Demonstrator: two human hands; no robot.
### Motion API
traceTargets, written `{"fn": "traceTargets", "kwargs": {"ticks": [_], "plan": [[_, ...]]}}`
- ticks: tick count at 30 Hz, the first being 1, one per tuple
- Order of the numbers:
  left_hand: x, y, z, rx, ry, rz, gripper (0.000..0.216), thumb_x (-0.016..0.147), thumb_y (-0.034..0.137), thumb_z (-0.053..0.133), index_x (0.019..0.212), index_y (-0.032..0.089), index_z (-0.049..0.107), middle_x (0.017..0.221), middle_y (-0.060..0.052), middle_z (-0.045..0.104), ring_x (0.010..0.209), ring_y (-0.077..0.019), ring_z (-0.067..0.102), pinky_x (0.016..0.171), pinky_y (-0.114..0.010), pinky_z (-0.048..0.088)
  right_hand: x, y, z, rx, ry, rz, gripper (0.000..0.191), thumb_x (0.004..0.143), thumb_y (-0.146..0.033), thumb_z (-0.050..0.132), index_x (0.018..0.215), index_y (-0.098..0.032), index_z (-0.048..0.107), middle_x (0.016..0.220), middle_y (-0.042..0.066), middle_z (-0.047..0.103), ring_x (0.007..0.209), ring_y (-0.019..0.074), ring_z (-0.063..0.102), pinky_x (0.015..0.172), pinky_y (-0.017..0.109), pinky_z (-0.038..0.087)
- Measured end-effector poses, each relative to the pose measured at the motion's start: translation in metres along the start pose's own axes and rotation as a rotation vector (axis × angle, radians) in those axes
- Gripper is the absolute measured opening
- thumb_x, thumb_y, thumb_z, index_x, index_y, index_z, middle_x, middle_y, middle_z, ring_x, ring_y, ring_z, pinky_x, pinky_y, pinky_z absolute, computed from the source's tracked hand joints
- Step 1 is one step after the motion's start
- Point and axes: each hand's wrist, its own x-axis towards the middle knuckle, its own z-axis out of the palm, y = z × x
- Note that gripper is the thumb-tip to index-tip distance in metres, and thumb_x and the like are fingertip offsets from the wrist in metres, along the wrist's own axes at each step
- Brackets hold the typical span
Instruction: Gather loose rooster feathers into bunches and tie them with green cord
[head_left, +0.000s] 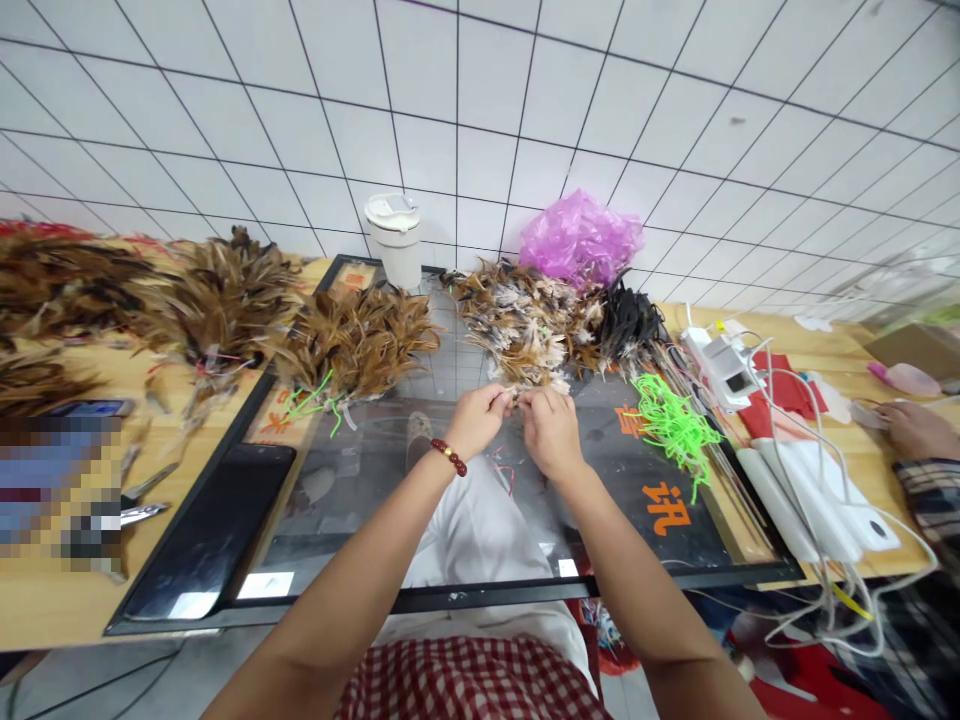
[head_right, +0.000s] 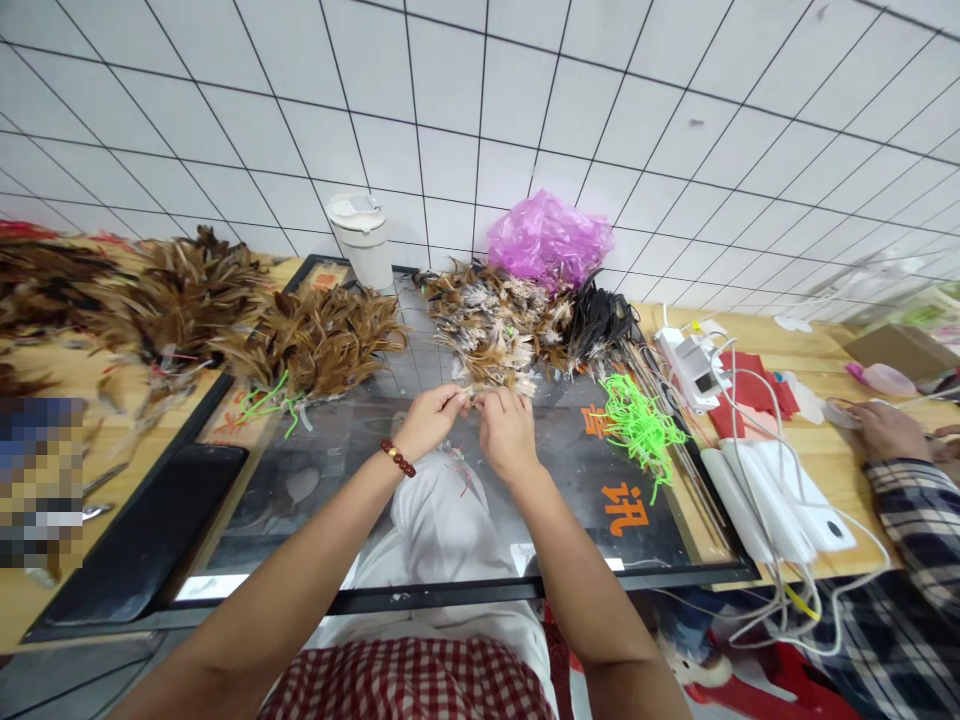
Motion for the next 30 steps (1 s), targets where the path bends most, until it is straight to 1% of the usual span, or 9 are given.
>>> {"fn": "traceTargets", "kwargs": {"ticks": [4, 8, 11, 16, 20, 23, 26, 28, 30], "plan": [[0.001, 0.0, 0.001, -0.059, -0.005, -0.006, 0.026, 0.082, 0.029, 0.048, 0.059, 0.018, 0.054, 0.055, 0.002, 0.052, 0.057, -0.0125, 0.045, 0.059, -0.024, 0.032, 0.001, -0.001, -0.002, 0.06, 0.029, 0.032, 0.016, 0.092, -0.018, 0.043, 0.094, -0.02, 0.058, 0.098, 0.008, 0.065, 0.093, 0.0213, 0.054, 0.083, 0.034, 0.034], [0.004, -0.006, 0.003, -0.251, 0.025, -0.073, 0.024, 0.081, 0.035, 0.05, 0.067, 0.017, 0.058, 0.054, 0.003, 0.046, 0.053, -0.011, 0.04, 0.056, -0.023, 0.031, 0.001, -0.001, -0.002, 0.107, 0.05, 0.059, 0.016, 0.092, -0.018, 0.042, 0.092, -0.02, 0.058, 0.095, 0.007, 0.065, 0.094, 0.0206, 0.055, 0.083, 0.034, 0.034], [0.006, -0.01, 0.003, -0.342, -0.008, -0.098, 0.025, 0.08, 0.038, 0.051, 0.069, 0.017, 0.058, 0.053, 0.004, 0.042, 0.05, -0.0099, 0.035, 0.052, -0.023, 0.028, 0.002, -0.001, -0.002, 0.133, 0.048, 0.052, 0.016, 0.093, -0.018, 0.041, 0.09, -0.021, 0.057, 0.093, 0.006, 0.064, 0.093, 0.0201, 0.055, 0.083, 0.033, 0.034], [0.006, -0.012, 0.005, -0.259, -0.098, -0.036, 0.031, 0.081, 0.038, 0.051, 0.059, 0.017, 0.051, 0.052, 0.004, 0.04, 0.052, -0.01, 0.035, 0.054, -0.024, 0.028, 0.001, 0.001, -0.003, 0.14, 0.06, 0.062, 0.015, 0.093, -0.019, 0.042, 0.09, -0.021, 0.056, 0.095, 0.006, 0.063, 0.093, 0.0202, 0.055, 0.083, 0.033, 0.034], [0.003, -0.01, 0.007, -0.206, -0.145, 0.006, 0.03, 0.082, 0.036, 0.05, 0.06, 0.016, 0.053, 0.054, 0.003, 0.043, 0.055, -0.0108, 0.039, 0.057, -0.024, 0.03, 0.002, 0.002, -0.004, 0.142, 0.075, 0.058, 0.013, 0.092, -0.019, 0.042, 0.089, -0.02, 0.055, 0.093, 0.006, 0.063, 0.093, 0.02, 0.055, 0.082, 0.033, 0.034], [0.003, -0.009, 0.007, -0.228, -0.173, 0.01, 0.027, 0.081, 0.035, 0.051, 0.064, 0.016, 0.056, 0.056, 0.003, 0.046, 0.056, -0.0108, 0.04, 0.058, -0.024, 0.031, 0.002, 0.001, -0.004, 0.172, 0.08, 0.074, 0.012, 0.092, -0.02, 0.043, 0.088, -0.02, 0.055, 0.092, 0.006, 0.063, 0.092, 0.0199, 0.055, 0.082, 0.034, 0.035], [0.003, -0.011, 0.008, -0.36, -0.203, -0.041, 0.026, 0.08, 0.038, 0.052, 0.067, 0.016, 0.055, 0.056, 0.003, 0.045, 0.053, -0.0095, 0.038, 0.053, -0.022, 0.029, 0.003, 0.002, -0.003, 0.299, 0.123, 0.142, 0.011, 0.091, -0.023, 0.046, 0.089, -0.02, 0.056, 0.091, 0.006, 0.061, 0.09, 0.0196, 0.055, 0.081, 0.034, 0.039], [0.004, -0.011, 0.008, -0.446, -0.214, -0.087, 0.028, 0.079, 0.041, 0.054, 0.067, 0.016, 0.054, 0.055, 0.003, 0.045, 0.05, -0.0084, 0.036, 0.05, -0.022, 0.026, 0.004, 0.003, -0.001, 0.475, 0.153, 0.203, 0.012, 0.09, -0.026, 0.049, 0.095, -0.019, 0.057, 0.091, 0.006, 0.059, 0.086, 0.0182, 0.055, 0.078, 0.032, 0.042], [0.004, -0.01, 0.007, -0.485, -0.217, -0.114, 0.029, 0.078, 0.043, 0.056, 0.067, 0.016, 0.053, 0.056, 0.003, 0.046, 0.05, -0.0076, 0.037, 0.049, -0.021, 0.027, 0.005, 0.005, 0.001, 0.699, 0.124, 0.257, 0.021, 0.088, -0.03, 0.051, 0.106, -0.019, 0.057, 0.09, 0.004, 0.058, 0.079, 0.0158, 0.055, 0.073, 0.03, 0.045]]}}
